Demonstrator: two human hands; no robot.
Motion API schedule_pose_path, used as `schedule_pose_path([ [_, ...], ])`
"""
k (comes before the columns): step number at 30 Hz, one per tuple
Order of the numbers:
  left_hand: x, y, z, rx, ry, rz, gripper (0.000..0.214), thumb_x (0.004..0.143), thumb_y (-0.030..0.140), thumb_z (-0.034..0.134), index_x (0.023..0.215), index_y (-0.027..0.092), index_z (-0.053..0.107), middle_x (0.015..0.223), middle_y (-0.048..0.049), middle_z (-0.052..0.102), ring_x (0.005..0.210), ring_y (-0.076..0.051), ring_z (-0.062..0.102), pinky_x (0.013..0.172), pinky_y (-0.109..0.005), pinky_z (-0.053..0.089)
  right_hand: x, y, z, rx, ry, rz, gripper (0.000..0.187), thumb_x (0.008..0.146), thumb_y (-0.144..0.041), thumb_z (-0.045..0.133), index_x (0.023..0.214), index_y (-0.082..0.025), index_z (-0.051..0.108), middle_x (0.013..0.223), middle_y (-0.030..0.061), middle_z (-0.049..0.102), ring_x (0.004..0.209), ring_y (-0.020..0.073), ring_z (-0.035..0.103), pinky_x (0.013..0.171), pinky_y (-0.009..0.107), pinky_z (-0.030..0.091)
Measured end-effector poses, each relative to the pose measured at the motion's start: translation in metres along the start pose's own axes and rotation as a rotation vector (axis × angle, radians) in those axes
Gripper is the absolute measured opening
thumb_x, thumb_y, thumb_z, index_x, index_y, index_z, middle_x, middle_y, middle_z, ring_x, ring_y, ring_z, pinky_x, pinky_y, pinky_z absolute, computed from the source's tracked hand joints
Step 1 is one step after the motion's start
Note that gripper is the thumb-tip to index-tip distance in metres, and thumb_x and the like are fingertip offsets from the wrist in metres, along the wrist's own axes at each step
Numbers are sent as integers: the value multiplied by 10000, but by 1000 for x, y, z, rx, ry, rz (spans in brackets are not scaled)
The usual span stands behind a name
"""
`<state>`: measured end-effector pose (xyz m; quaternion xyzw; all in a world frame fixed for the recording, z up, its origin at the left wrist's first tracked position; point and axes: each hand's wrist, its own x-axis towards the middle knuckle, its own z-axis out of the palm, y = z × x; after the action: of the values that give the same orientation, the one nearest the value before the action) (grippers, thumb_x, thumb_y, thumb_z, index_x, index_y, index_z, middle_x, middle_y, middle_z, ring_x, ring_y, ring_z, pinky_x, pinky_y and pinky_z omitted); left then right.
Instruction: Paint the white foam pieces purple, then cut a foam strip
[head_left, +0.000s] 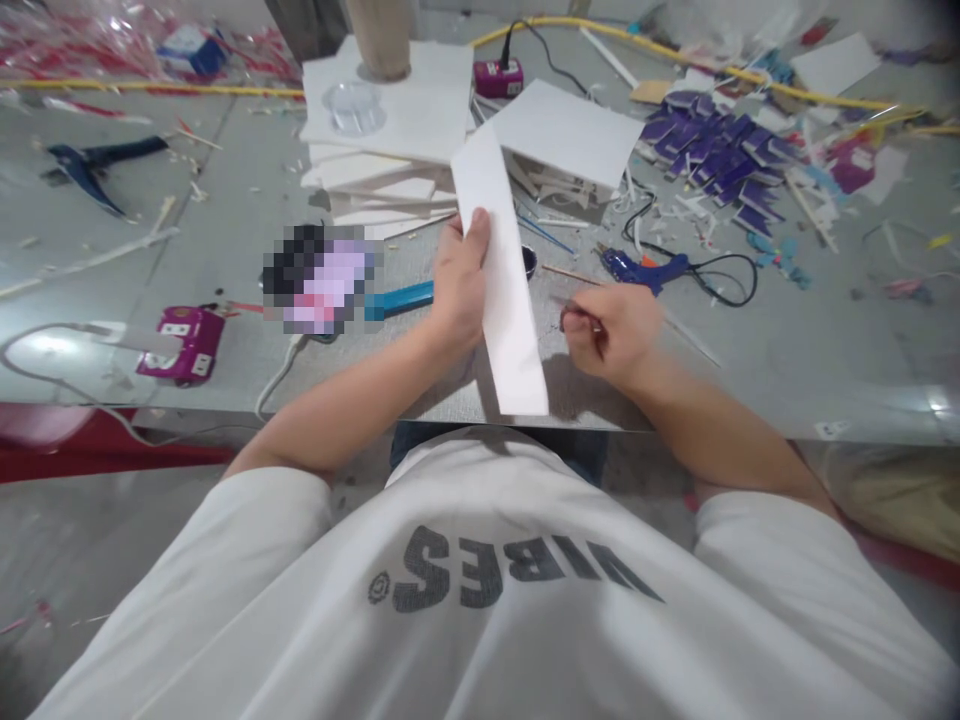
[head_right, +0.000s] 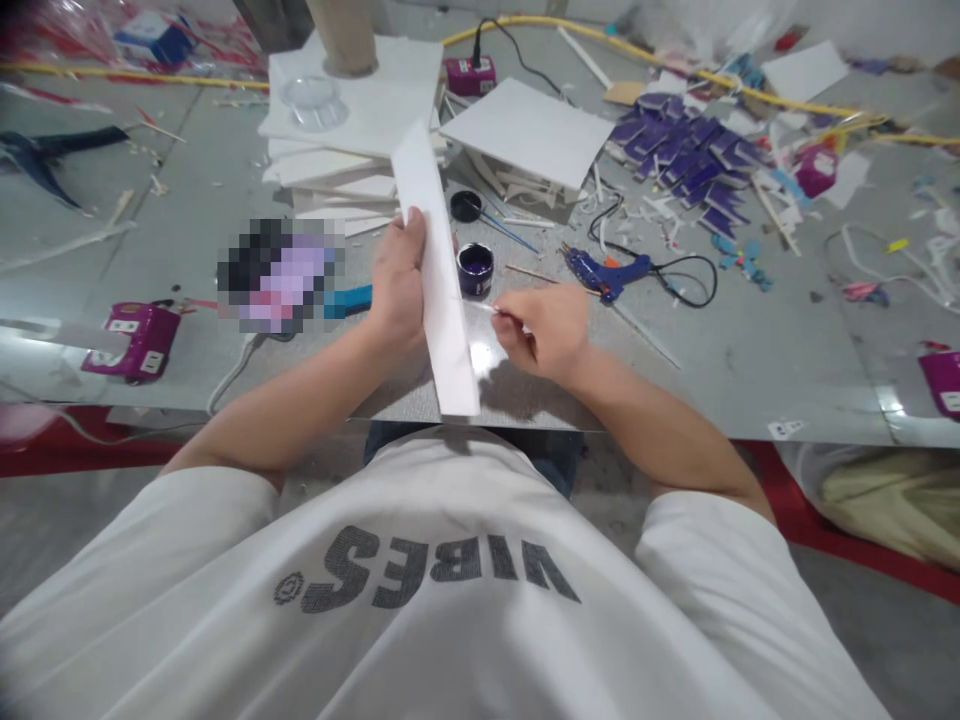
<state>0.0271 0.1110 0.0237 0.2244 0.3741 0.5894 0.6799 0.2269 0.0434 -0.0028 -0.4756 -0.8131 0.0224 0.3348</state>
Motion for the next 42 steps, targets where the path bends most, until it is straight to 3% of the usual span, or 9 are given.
schedule_pose_path([
  [2, 13, 8, -5, 0, 6, 82, 144, 1199, 437, 654, 1109, 325, 639, 844, 11, 673, 1066, -214, 726, 797, -316, 546, -4, -1, 3, -3, -3, -42, 681, 1121, -759, 322, 952, -290, 786, 668, 70, 649, 685, 243, 643, 749, 433, 562],
  [6, 44, 21, -17, -75, 174, 195, 20, 1206, 405, 625, 1204, 400, 607, 941, 20, 719, 1238, -223, 686, 889, -347, 579, -11, 1, 10, -37, 20, -44, 684, 1111, -755, 297, 975, -321, 807, 736, 80, 717, 700, 252, 674, 738, 448, 570],
  [10, 61, 28, -23, -101, 248, 239, 229, 1188, 539, 626, 1381, 422, 584, 1036, 0, 733, 1292, -252, 704, 904, -383, 622, -15, 2, 16, -55, 105, -36, 644, 1134, -679, 329, 984, -293, 822, 756, 117, 738, 709, 281, 675, 731, 483, 567],
  [13, 60, 24, -23, -76, 254, 222, 254, 1188, 531, 628, 1401, 400, 582, 1083, -15, 743, 1312, -256, 703, 906, -367, 626, -13, 2, 20, -24, 119, -43, 575, 1138, -640, 394, 974, -283, 814, 757, 120, 730, 703, 282, 669, 732, 485, 561],
  [19, 37, 4, -17, -66, 193, 215, 273, 1095, 432, 783, 1233, 316, 578, 1170, -20, 775, 1247, -240, 772, 995, -333, 605, -8, 4, 24, -38, 134, -88, 547, 1151, -597, 397, 1004, -270, 810, 735, 99, 695, 689, 260, 666, 706, 449, 546],
  [24, 27, -3, -10, -53, 187, 223, 182, 1096, 338, 739, 1140, 287, 570, 1095, -14, 772, 1136, -224, 801, 981, -320, 605, -5, 7, 27, -70, 216, -94, 563, 1156, -594, 384, 1025, -248, 809, 726, 100, 684, 686, 258, 660, 724, 440, 550],
  [32, 31, -7, -14, -44, 202, 204, 287, 1054, 440, 836, 1160, 287, 618, 1098, -11, 783, 1166, -232, 797, 986, -308, 608, 3, 19, 28, -143, 150, -58, 726, 1128, -755, 311, 1156, -273, 852, 865, 144, 779, 797, 276, 726, 754, 442, 589],
  [42, 38, -10, -18, -23, 220, 210, 317, 1041, 491, 834, 1136, 274, 624, 1070, -15, 756, 1140, -245, 795, 971, -318, 609, -1, 18, 21, -225, 82, -94, 667, 1111, -751, 415, 1223, -285, 880, 842, 143, 777, 792, 270, 715, 741, 447, 582],
])
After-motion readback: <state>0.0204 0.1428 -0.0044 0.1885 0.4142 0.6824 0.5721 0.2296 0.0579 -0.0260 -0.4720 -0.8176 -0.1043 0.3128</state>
